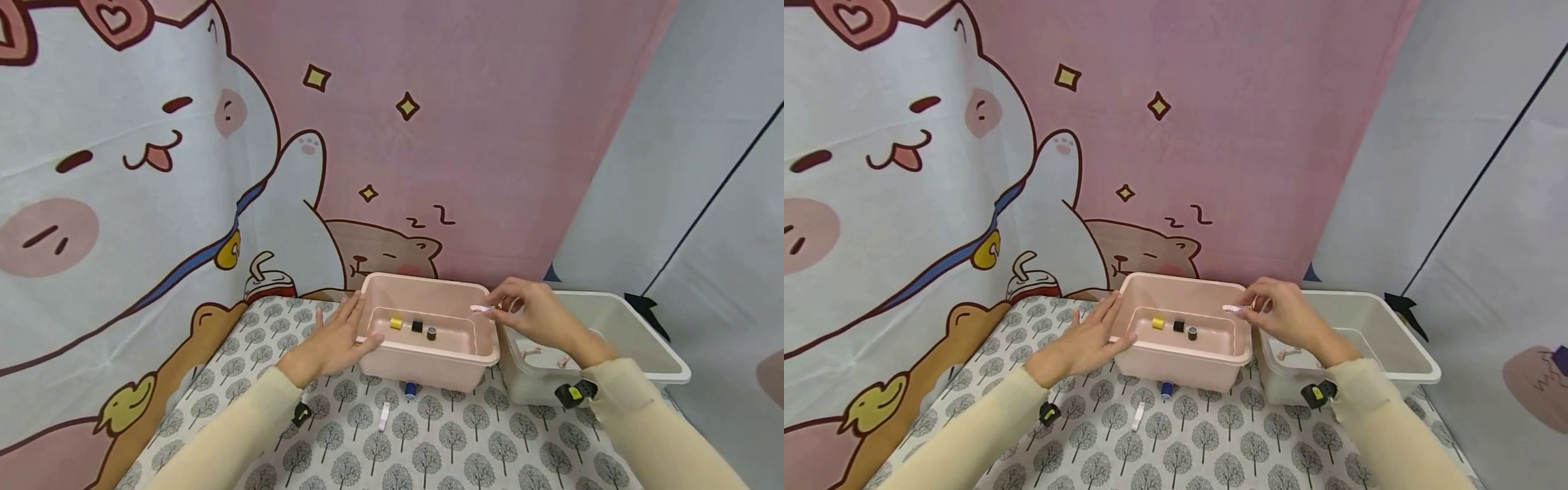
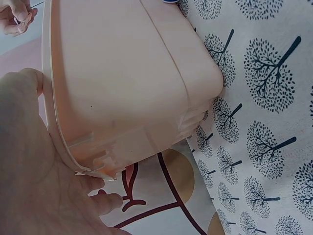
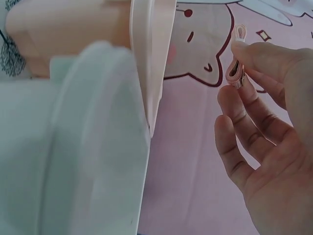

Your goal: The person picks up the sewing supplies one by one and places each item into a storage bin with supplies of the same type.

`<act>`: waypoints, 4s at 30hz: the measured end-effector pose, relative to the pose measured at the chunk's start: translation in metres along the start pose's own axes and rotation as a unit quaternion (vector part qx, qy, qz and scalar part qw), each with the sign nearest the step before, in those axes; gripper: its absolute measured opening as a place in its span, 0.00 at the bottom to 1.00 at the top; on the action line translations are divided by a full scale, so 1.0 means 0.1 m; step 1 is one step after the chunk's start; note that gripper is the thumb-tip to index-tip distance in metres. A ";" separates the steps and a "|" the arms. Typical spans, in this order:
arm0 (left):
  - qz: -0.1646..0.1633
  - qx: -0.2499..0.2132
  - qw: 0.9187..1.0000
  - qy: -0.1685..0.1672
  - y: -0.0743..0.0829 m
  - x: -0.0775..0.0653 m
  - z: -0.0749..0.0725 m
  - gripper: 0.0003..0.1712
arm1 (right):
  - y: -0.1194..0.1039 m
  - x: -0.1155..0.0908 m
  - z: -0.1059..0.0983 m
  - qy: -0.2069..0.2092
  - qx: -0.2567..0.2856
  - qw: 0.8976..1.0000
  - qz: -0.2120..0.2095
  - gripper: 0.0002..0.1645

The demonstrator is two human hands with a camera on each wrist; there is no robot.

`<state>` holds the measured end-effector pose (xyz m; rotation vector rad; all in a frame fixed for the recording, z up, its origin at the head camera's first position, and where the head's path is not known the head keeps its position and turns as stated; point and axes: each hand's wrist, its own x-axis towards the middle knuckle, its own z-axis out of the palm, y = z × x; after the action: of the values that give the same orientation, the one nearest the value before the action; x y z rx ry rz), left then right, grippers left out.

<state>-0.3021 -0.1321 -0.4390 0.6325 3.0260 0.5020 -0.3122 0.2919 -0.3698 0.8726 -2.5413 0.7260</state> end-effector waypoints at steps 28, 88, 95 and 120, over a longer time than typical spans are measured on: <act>-0.008 0.005 1.000 -0.010 0.01 -0.01 -0.02 0.66 | 0.66 0.01 -0.34 -0.015 -0.034 0.997 0.071 0.05; -0.006 0.009 1.000 -0.008 0.02 0.01 -0.01 0.65 | 0.88 -0.15 -0.43 -0.080 -0.046 0.983 0.157 0.14; -0.006 0.006 1.000 -0.007 0.01 0.02 -0.01 0.65 | 0.78 -0.19 -0.41 -0.068 -0.046 0.986 0.145 0.12; -0.007 0.003 1.000 -0.007 0.01 0.01 0.00 0.65 | 0.37 -0.47 -0.18 -0.006 -0.051 0.997 0.060 0.08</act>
<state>-0.3031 -0.1308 -0.4389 0.6132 3.0165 0.4864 -0.2982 0.3487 -0.3908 0.6969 -2.6336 0.6205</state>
